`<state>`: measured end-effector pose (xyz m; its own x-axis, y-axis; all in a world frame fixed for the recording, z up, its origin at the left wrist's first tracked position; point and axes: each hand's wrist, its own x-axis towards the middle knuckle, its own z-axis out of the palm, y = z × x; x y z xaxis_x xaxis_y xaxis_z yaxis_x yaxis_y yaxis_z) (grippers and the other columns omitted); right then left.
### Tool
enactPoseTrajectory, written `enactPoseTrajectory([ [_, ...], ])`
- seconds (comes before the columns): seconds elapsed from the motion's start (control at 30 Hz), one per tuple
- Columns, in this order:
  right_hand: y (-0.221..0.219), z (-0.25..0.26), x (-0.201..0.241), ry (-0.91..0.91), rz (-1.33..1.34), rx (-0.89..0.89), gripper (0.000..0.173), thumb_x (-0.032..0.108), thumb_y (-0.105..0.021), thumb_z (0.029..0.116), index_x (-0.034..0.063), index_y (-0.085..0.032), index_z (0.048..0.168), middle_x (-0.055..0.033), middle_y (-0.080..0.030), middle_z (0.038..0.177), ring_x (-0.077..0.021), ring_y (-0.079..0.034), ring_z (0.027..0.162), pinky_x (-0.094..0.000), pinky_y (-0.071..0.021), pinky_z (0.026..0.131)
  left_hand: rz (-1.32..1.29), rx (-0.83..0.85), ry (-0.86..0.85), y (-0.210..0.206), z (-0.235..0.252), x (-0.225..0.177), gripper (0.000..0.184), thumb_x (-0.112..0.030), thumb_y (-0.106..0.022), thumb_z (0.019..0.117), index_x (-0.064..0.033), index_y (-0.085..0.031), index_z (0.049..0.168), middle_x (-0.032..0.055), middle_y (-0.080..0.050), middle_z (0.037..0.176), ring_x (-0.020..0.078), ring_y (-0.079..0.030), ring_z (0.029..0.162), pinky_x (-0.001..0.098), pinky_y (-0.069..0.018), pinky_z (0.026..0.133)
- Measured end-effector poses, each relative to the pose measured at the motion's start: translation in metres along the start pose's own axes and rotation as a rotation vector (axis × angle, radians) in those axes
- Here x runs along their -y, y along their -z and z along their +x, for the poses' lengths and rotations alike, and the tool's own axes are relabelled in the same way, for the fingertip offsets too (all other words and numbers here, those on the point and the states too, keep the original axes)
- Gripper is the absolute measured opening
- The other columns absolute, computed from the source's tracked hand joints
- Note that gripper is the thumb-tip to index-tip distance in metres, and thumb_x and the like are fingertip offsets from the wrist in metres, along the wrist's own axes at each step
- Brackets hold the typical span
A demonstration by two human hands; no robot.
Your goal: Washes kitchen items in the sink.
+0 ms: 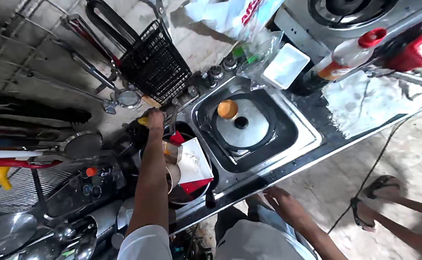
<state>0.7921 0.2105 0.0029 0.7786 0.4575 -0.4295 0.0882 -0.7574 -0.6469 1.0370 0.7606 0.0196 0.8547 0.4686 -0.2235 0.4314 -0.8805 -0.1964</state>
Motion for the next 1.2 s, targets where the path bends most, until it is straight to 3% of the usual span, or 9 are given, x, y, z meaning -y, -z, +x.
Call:
enactPoseTrajectory([
  [0.1, 0.009, 0.015, 0.022, -0.024, -0.02, 0.021, 0.027, 0.025, -0.058, 0.1041, 0.0075, -0.072, 0.118, -0.0156, -0.071, 0.12, -0.0331, -0.069, 0.111, -0.0543, -0.0562, 0.098, -0.159, 0.101, 0.129, 0.024, -0.002, -0.006, 0.062, -0.049, -0.052, 0.1045, 0.0073, -0.063, 0.126, 0.0318, -0.061, 0.13, 0.048, -0.06, 0.123, 0.0653, -0.049, 0.1],
  [0.23, 0.021, 0.045, 0.054, 0.054, -0.013, 0.0, 0.027, 0.023, -0.056, 0.1038, 0.0081, -0.071, 0.12, -0.0151, -0.071, 0.118, -0.0312, -0.071, 0.107, -0.0521, -0.058, 0.094, -0.454, 0.026, 0.132, 0.028, -0.029, -0.008, 0.052, -0.034, -0.058, 0.1031, -0.0007, -0.051, 0.142, 0.0291, -0.065, 0.123, 0.0473, -0.064, 0.115, 0.0651, -0.0512, 0.096],
  [0.33, 0.031, 0.075, 0.086, 0.114, 0.075, -0.02, 0.029, 0.027, -0.054, 0.1056, 0.0092, -0.07, 0.121, -0.0108, -0.071, 0.115, -0.0234, -0.071, 0.101, -0.0452, -0.0592, 0.093, -0.675, -0.107, 0.045, 0.022, -0.077, 0.003, 0.03, -0.023, -0.055, 0.1043, -0.0039, -0.068, 0.123, 0.0193, -0.071, 0.114, 0.0359, -0.068, 0.109, 0.0586, -0.0525, 0.098],
  [0.4, 0.034, 0.098, 0.115, 0.133, 0.148, 0.0, 0.029, 0.026, -0.054, 0.1057, 0.0075, -0.07, 0.121, -0.0108, -0.072, 0.115, -0.0218, -0.071, 0.101, -0.0434, -0.0584, 0.095, -0.806, -0.179, 0.048, 0.01, -0.122, 0.016, 0.029, -0.023, -0.053, 0.1059, -0.0046, -0.068, 0.122, 0.0164, -0.072, 0.113, 0.0303, -0.07, 0.105, 0.0537, -0.055, 0.096],
  [0.5, 0.027, 0.143, 0.168, 0.108, 0.22, 0.067, 0.032, 0.029, -0.053, 0.1061, 0.008, -0.07, 0.123, -0.0119, -0.072, 0.114, -0.0242, -0.07, 0.105, -0.047, -0.0561, 0.098, -0.999, -0.231, 0.148, -0.004, -0.179, 0.036, 0.034, -0.026, -0.049, 0.1079, -0.005, -0.062, 0.131, 0.0163, -0.07, 0.116, 0.0271, -0.071, 0.097, 0.05, -0.0593, 0.086],
  [0.7, -0.04, 0.229, 0.261, 0.025, 0.121, 0.156, 0.052, 0.045, -0.058, 0.1026, 0.0112, -0.058, 0.142, -0.0211, -0.071, 0.115, -0.0406, -0.069, 0.107, -0.063, -0.0547, 0.093, -1.127, -0.275, 0.424, -0.034, -0.269, 0.051, 0.033, -0.018, -0.052, 0.1061, 0.0015, -0.059, 0.132, 0.0183, -0.069, 0.114, 0.024, -0.069, 0.096, 0.0431, -0.0588, 0.087],
  [0.83, -0.065, 0.247, 0.295, -0.023, -0.007, 0.184, 0.04, 0.035, -0.06, 0.1012, 0.0037, -0.065, 0.127, -0.0241, -0.07, 0.116, -0.0431, -0.069, 0.108, -0.0636, -0.056, 0.087, -1.22, -0.261, 0.44, -0.049, -0.317, 0.048, 0.031, -0.017, -0.052, 0.1062, 0.0021, -0.06, 0.13, 0.0159, -0.069, 0.106, 0.0201, -0.068, 0.081, 0.0383, -0.0599, 0.073],
  [1.1, -0.058, 0.256, 0.318, -0.055, 0.041, 0.066, 0.025, 0.014, -0.066, 0.0956, -0.0039, -0.067, 0.113, -0.03, -0.067, 0.114, -0.0471, -0.069, 0.101, -0.0653, -0.0567, 0.083, -1.296, -0.173, 0.469, -0.066, -0.346, 0.037, 0.027, -0.014, -0.054, 0.1052, -0.0004, -0.064, 0.127, 0.0142, -0.07, 0.103, 0.0184, -0.068, 0.079, 0.0368, -0.0594, 0.073],
  [1.2, -0.037, 0.252, 0.316, -0.066, 0.078, -0.002, 0.023, 0.016, -0.066, 0.0961, -0.001, -0.07, 0.111, -0.0289, -0.069, 0.11, -0.0477, -0.069, 0.099, -0.0669, -0.0559, 0.082, -1.293, -0.191, 0.471, -0.059, -0.344, 0.033, 0.027, -0.013, -0.054, 0.1051, -0.0002, -0.064, 0.126, 0.0145, -0.071, 0.105, 0.0195, -0.069, 0.086, 0.0382, -0.0595, 0.079],
])
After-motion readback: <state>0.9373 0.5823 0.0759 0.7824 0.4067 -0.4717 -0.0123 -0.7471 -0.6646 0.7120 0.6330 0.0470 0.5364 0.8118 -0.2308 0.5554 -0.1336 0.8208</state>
